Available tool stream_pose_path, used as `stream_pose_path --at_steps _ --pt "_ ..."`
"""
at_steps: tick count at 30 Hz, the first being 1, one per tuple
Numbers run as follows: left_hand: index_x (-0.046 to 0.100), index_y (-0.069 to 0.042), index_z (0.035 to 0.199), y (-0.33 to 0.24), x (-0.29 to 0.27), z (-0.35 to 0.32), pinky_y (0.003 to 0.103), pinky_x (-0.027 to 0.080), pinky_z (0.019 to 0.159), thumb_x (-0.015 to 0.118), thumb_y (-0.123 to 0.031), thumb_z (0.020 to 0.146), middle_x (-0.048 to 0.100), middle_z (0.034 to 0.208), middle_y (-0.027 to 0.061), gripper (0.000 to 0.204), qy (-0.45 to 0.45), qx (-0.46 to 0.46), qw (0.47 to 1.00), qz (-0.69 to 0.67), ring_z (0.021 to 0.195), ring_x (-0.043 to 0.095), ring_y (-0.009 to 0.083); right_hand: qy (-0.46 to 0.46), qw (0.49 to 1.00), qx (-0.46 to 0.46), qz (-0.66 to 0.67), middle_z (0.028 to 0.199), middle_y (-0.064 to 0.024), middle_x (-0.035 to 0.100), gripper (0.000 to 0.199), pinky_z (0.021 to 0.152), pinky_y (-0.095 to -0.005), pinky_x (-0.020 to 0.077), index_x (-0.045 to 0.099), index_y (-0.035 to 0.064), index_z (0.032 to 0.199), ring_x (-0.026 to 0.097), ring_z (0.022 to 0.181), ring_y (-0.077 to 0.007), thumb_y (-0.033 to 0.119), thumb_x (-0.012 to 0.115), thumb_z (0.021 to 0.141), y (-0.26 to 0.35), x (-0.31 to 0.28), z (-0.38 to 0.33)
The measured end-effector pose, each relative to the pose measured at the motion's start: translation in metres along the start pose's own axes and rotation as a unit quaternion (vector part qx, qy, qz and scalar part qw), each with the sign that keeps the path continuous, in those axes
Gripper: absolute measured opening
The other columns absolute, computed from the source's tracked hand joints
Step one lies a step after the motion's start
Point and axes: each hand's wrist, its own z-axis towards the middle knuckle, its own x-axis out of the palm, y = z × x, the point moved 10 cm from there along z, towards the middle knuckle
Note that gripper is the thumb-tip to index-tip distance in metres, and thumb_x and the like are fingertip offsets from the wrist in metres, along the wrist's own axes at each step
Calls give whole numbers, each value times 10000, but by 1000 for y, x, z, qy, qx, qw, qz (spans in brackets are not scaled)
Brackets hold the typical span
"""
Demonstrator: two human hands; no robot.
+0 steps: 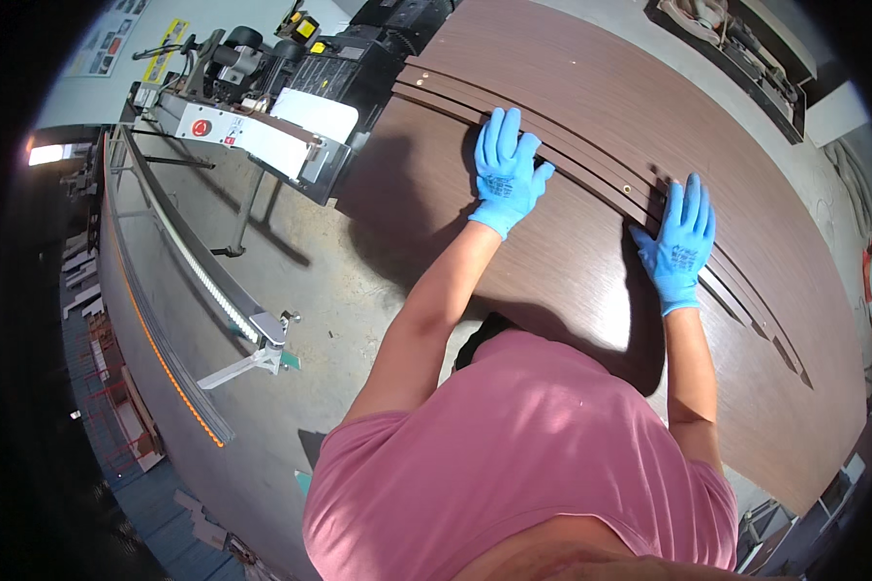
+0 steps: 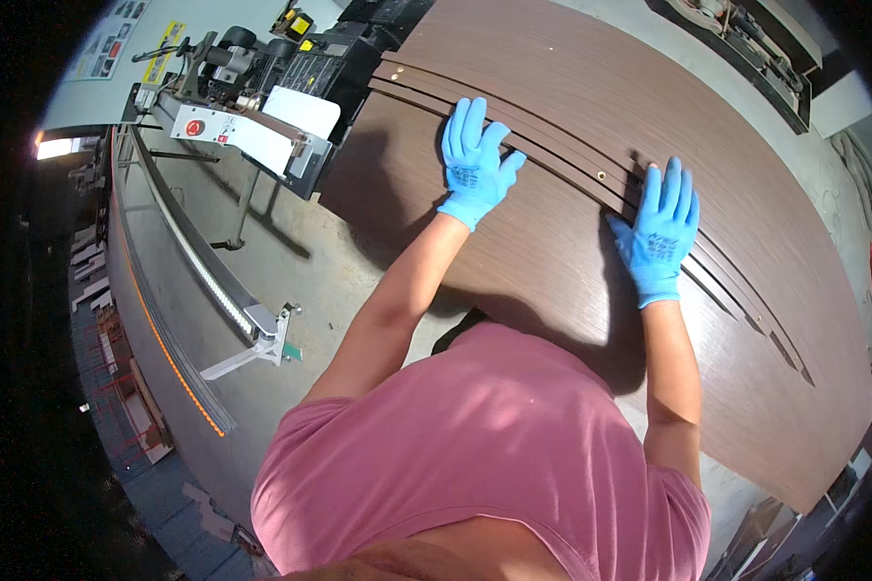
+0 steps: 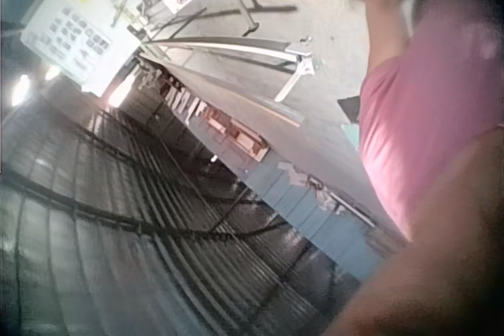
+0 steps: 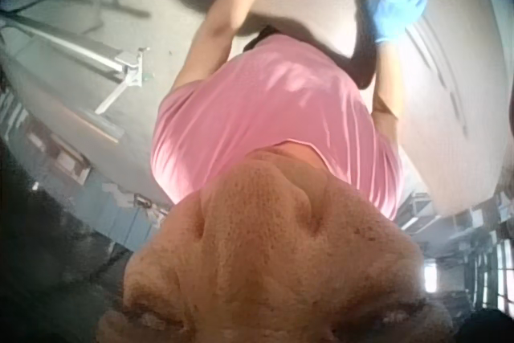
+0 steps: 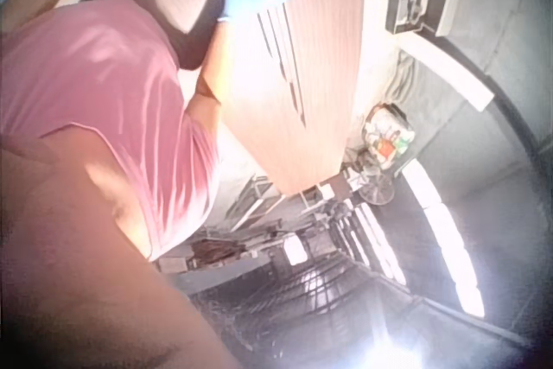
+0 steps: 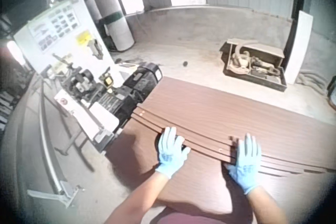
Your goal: The person picks up long, thin wooden planks from a workbench and places them one by one onto a teal mat on the floor. The person repeats this process, moving several planks from the bench to the mat.
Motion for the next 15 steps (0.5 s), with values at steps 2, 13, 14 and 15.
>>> stream_pose_path --at_steps 2,13,14,15 --pt "665 -114 1224 1 -3 -2 637 350 1182 906 -283 802 434 1636 271 514 -3 5 1000 -2 1535 354 516 59 998 -14 -32 1434 -179 610 984 1138 -529 438 515 90 1512 589 1288 -370 450 952 707 -5 17 4" --pt "642 -115 1512 -8 -55 -5 587 359 1208 739 -224 920 467 1624 306 609 14 -48 999 4 1497 431 496 71 997 -30 26 1301 -140 643 879 1069 -520 440 558 111 1473 585 1201 -364 546 854 769 -16 21 3" --pt "635 -32 1498 -9 -71 3 579 391 1191 742 -211 916 499 1594 313 618 -23 -45 999 -18 1473 467 493 70 996 -35 30 1302 -141 643 880 1068 -520 440 556 110 1476 585 1202 -364 545 851 770 -15 21 3" --pt "616 84 1424 -17 -95 14 567 436 1157 753 -136 895 571 1501 308 589 -62 2 998 29 1399 536 482 72 997 -29 21 1309 -144 642 889 1075 -522 439 556 112 1482 584 1210 -364 536 857 761 -15 20 3"
